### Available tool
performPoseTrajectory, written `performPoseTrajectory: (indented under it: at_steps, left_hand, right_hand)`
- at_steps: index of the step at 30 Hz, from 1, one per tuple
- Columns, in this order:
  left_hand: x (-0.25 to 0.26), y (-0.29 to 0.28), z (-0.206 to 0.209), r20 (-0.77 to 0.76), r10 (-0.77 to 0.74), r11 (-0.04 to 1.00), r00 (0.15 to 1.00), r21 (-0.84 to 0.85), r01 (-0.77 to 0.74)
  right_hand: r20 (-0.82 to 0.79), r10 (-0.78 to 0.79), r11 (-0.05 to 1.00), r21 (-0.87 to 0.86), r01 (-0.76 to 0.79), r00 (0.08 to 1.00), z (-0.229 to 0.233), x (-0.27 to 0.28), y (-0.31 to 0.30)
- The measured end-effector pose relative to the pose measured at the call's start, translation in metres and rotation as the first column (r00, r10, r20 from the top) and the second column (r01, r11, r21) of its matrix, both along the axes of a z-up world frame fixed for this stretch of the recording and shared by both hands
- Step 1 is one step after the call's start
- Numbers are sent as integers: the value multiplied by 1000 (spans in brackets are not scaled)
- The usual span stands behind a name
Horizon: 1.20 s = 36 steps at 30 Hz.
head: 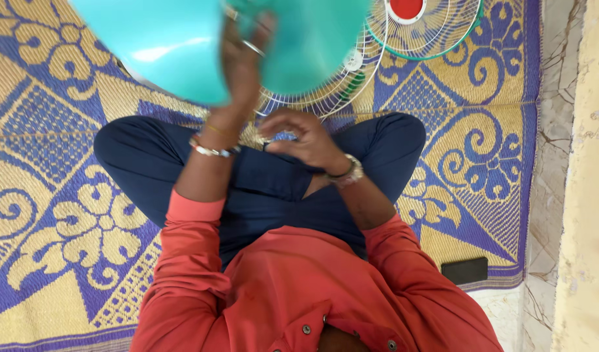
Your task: The person disassembles a small electric fan by removing the front grille and then the fan blades. They use a screwdriver to loosen screws on the grille and then unscrew the central hub to detach the blades.
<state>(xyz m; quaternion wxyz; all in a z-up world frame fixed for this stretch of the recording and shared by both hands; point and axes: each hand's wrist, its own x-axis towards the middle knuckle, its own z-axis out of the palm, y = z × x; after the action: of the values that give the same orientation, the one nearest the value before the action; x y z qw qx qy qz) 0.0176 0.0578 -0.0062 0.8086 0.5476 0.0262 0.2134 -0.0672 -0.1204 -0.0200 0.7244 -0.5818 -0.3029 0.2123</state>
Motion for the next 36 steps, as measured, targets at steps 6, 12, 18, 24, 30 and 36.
performPoseTrajectory:
  at_steps: [6, 12, 18, 24, 30, 36]
  left_hand:
    - [6, 98, -2, 121, -218, 917, 968, -314, 246]
    - [14, 98, -19, 109, -426, 838, 898, -328, 437]
    - [37, 75, -25, -24, -421, 902, 907, -121, 415]
    - [35, 77, -22, -31, -416, 893, 909, -204, 401]
    - [38, 75, -33, -160, -443, 885, 882, -238, 401]
    - [43, 71, -39, -234, -469, 877, 852, -237, 418]
  right_hand:
    - [-387, -664, 558, 312, 769, 639, -21, 48, -95]
    - [363, -882, 235, -215, 948, 301, -70, 108, -169]
    - [603, -414, 148, -695, 704, 682, -122, 127, -169]
    - [531, -462, 189, -723, 664, 710, -153, 156, -151]
    - [585, -146, -51, -810, 584, 798, -175, 163, -148]
    - [588, -224, 219, -746, 628, 777, -174, 161, -152]
